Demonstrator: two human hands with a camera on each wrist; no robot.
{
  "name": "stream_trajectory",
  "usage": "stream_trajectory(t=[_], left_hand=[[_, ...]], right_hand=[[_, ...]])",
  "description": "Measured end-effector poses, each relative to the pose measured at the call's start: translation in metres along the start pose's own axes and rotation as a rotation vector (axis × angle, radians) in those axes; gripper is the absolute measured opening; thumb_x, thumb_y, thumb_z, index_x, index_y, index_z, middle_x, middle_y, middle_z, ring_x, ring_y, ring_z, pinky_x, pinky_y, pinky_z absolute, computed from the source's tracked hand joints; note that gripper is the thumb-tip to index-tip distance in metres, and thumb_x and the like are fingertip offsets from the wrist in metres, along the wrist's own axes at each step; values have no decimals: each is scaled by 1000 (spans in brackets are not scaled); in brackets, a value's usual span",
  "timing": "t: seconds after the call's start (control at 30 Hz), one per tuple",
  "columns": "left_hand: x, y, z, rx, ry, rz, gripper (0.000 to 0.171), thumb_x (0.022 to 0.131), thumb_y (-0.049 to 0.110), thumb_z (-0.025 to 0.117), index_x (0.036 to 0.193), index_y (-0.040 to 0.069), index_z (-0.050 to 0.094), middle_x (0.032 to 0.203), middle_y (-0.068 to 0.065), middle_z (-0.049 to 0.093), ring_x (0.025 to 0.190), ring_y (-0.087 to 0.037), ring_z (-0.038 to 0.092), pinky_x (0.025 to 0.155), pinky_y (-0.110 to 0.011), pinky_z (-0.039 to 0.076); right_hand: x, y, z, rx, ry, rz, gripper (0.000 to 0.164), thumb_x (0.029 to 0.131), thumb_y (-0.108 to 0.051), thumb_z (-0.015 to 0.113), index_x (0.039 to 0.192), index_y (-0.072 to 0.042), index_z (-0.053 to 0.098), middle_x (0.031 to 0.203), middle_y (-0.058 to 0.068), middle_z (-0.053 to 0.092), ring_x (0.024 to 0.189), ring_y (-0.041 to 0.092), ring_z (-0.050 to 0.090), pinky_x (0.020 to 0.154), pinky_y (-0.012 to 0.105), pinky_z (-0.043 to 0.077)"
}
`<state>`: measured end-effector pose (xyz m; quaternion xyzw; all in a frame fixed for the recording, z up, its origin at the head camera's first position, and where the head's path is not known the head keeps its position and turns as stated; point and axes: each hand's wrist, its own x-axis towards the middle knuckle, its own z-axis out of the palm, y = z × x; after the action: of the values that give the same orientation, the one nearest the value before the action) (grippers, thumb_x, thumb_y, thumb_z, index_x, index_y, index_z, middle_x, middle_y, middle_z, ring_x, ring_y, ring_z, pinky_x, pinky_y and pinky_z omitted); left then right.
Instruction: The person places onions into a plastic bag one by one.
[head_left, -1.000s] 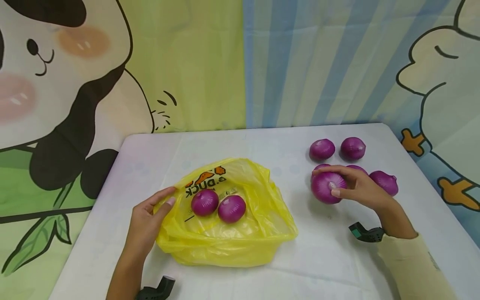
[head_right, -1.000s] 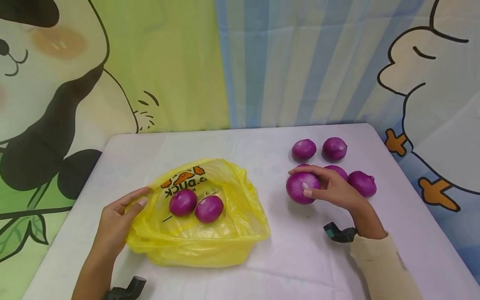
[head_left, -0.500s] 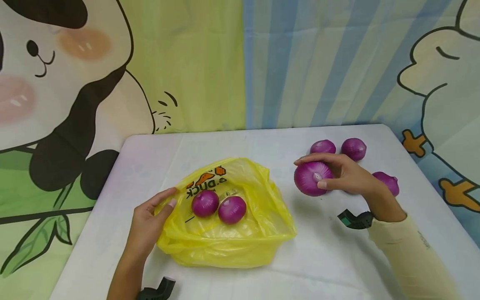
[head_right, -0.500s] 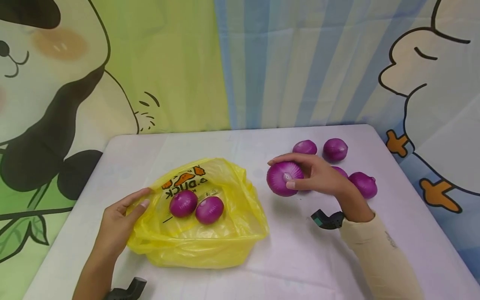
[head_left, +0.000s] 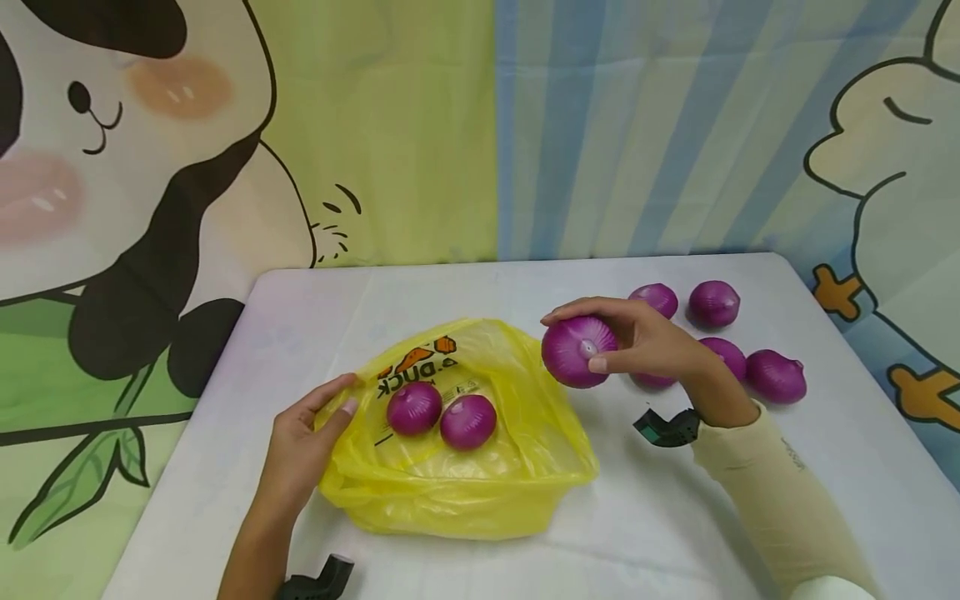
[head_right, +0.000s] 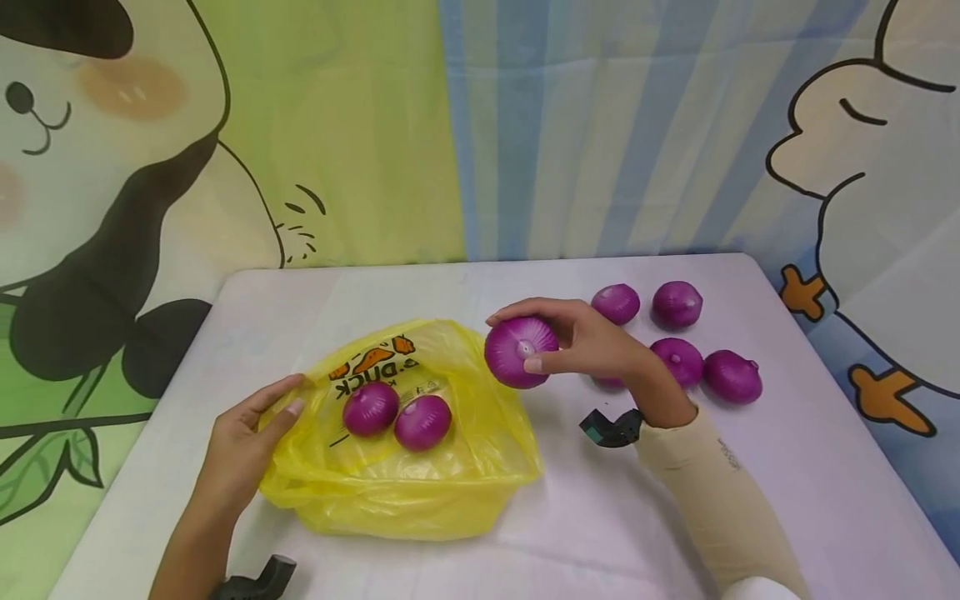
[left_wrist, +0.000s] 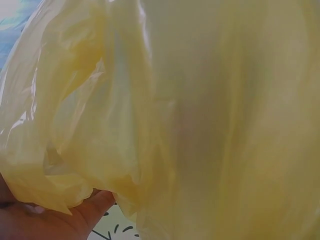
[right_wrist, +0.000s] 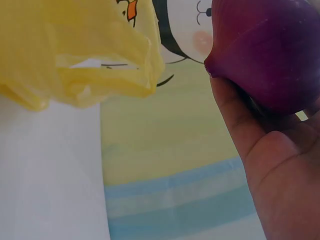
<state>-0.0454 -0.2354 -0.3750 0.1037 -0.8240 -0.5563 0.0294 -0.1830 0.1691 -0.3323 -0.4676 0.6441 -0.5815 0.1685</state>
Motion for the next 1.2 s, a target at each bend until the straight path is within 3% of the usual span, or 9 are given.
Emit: stream_trajectory(t=[0.2, 0.47, 0.77, 1.0, 1.2], left_hand=[[-2, 2, -1, -8, -8, -15, 42, 98, 28, 60, 137, 12, 57, 138, -1, 55, 135, -15, 39, 96, -9, 37], [-1, 0, -1, -6, -7, 5, 44, 98, 31, 60, 137, 10, 57, 138, -2, 54, 135, -16, 40, 97, -9, 37], [-1, 0, 0, -20, -13, 1, 45, 97, 32, 61, 136, 10, 57, 138, -2, 54, 135, -16, 39, 97, -10, 38], [-1, -1, 1, -19, -15, 10, 44, 98, 31, 61, 136, 10, 57, 138, -1, 55, 135, -16, 41, 97, -10, 38], [-2, 1, 1, -17, -27, -8, 43, 98, 30, 61, 137, 12, 56, 138, 0, 54, 135, -14, 39, 99, -10, 36]], right_hand=[[18, 2, 4, 50, -23, -41, 54, 85, 6, 66, 136, 5, 50, 136, 23, 50, 119, 39, 51, 87, 53, 52], [43, 5, 16, 87, -51, -16, 53, 86, -4, 71, 136, -1, 52, 137, 20, 50, 119, 38, 51, 87, 53, 52], [64, 11, 37, 141, -112, 11, 50, 87, 2, 67, 135, 4, 51, 136, 29, 47, 116, 36, 53, 90, 51, 51], [80, 19, 50, 50, -114, 89, 52, 87, -7, 72, 135, -1, 54, 130, 11, 58, 110, 29, 59, 88, 45, 54], [86, 31, 60, 4, -123, 157, 50, 87, -12, 73, 134, -7, 57, 129, 7, 59, 108, 23, 60, 87, 40, 55]])
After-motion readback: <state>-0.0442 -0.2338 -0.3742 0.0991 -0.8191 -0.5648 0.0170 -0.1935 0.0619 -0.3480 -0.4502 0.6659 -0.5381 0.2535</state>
